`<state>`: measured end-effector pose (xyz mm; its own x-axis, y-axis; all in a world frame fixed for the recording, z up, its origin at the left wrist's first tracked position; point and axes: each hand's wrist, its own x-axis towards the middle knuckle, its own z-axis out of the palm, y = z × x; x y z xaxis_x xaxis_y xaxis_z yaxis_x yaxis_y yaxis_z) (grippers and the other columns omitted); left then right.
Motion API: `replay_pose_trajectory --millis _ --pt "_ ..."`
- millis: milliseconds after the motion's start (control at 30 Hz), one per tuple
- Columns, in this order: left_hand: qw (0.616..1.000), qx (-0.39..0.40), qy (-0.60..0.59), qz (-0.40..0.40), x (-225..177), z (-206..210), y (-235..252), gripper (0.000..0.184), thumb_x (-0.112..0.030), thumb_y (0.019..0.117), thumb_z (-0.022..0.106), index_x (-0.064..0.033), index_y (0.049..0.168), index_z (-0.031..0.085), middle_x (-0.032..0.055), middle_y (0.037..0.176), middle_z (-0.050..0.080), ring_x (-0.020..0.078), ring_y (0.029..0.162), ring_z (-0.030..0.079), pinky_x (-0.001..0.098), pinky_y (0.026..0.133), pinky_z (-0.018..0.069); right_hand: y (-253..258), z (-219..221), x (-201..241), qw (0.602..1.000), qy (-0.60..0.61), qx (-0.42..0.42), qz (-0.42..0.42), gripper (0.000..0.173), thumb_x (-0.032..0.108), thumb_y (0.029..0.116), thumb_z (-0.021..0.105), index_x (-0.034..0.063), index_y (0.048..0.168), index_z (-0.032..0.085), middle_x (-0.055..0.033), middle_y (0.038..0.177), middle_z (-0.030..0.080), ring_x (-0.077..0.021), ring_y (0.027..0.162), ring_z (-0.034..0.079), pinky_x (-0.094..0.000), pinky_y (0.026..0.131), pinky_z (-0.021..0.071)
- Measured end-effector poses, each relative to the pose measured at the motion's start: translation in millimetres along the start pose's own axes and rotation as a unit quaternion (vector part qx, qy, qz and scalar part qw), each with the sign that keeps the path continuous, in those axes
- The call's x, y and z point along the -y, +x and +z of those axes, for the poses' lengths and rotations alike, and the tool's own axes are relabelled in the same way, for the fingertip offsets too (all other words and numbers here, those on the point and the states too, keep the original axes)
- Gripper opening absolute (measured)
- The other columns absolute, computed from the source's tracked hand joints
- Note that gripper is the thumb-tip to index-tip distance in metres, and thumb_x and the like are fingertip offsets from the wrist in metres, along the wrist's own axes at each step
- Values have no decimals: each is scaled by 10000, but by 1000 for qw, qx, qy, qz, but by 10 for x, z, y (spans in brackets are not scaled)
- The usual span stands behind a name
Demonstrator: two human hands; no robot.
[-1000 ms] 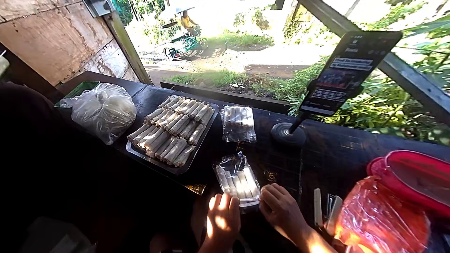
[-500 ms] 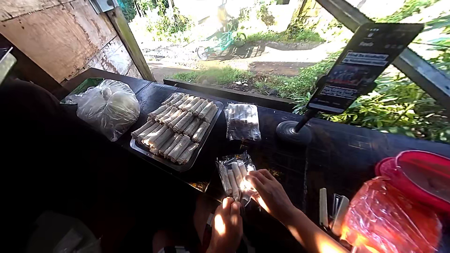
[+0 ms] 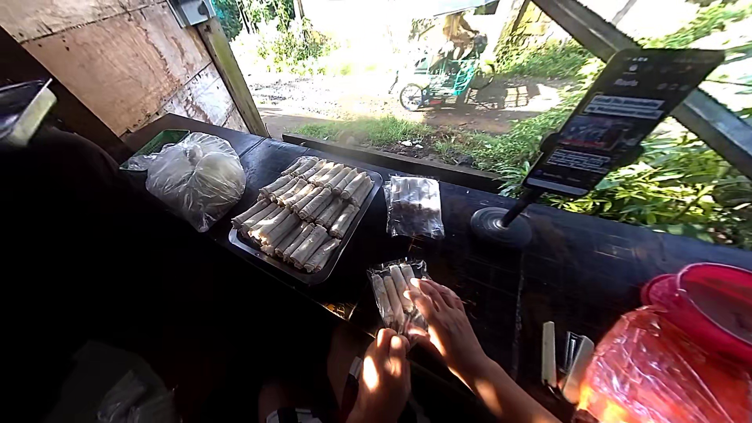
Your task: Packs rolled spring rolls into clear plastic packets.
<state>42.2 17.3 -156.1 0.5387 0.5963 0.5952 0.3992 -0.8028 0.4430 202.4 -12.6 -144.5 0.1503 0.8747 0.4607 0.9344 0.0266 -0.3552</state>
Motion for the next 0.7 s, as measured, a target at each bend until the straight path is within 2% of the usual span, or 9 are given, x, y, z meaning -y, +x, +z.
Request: replay_pose_trajectory --millis 100,167,233,300,367,433,500,567,700 --pt "1000 3 -2 1 -7 2 -7 90 27 787 631 -8 853 682 130 902 682 186 706 692 240 627 581 129 97 -1 999 -40 -13 13 481 79 663 856 -3 1122 737 -238 1260 687 -452 1200 644 -631 958 501" --pt "1000 -4 6 4 5 14 -3 98 19 777 629 -10 854 682 127 899 677 178 694 685 232 615 575 146 67 -5 999 -39 -3 17 504 110 664 878 4 1136 737 -232 1291 673 -446 1222 632 -618 968 499" --pt "1000 -10 21 7 5 13 -2 109 5 776 618 -19 864 678 117 893 674 175 695 682 234 614 573 60 -40 -25 1000 -22 -11 15 448 169 723 871 17 1122 735 -230 1275 675 -456 1208 631 -617 951 512" --pt "998 -20 51 13 -7 30 7 136 -56 795 603 -35 887 700 98 886 690 192 761 692 260 684 579 -81 -148 -60 997 -41 -56 16 290 247 834 714 19 1013 739 -208 1122 705 -422 1054 682 -545 849 564" --pt "996 -27 75 26 -13 82 50 146 -150 833 604 -70 901 705 80 892 697 222 835 682 305 743 558 -222 -220 -70 994 -55 -92 36 227 181 867 591 -5 915 711 -191 964 705 -364 876 706 -455 740 587" --pt "995 -8 95 36 -48 125 135 176 -258 843 670 -100 907 717 78 924 720 253 908 691 349 765 538 -339 -249 -52 992 -44 -95 66 181 70 818 579 -34 911 695 -184 903 701 -323 775 715 -400 672 604" --pt "993 5 112 48 -91 197 237 203 -301 826 722 -112 899 732 76 940 734 264 931 700 375 768 535 -421 -241 -36 993 -22 -84 85 178 24 821 585 -43 936 702 -178 894 704 -312 754 719 -396 657 610" --pt "988 3 132 81 -122 279 375 138 -215 799 738 -96 868 727 84 918 744 261 898 716 391 745 546 -450 -239 -37 993 2 -81 84 169 12 802 606 -26 933 706 -166 882 705 -299 756 718 -392 673 610" --pt "985 54 141 78 -139 362 566 86 -173 882 685 -107 904 736 69 941 733 245 944 710 389 795 543 -462 -166 -85 992 25 -113 57 136 29 837 586 44 909 699 -107 855 699 -221 754 703 -299 685 597"
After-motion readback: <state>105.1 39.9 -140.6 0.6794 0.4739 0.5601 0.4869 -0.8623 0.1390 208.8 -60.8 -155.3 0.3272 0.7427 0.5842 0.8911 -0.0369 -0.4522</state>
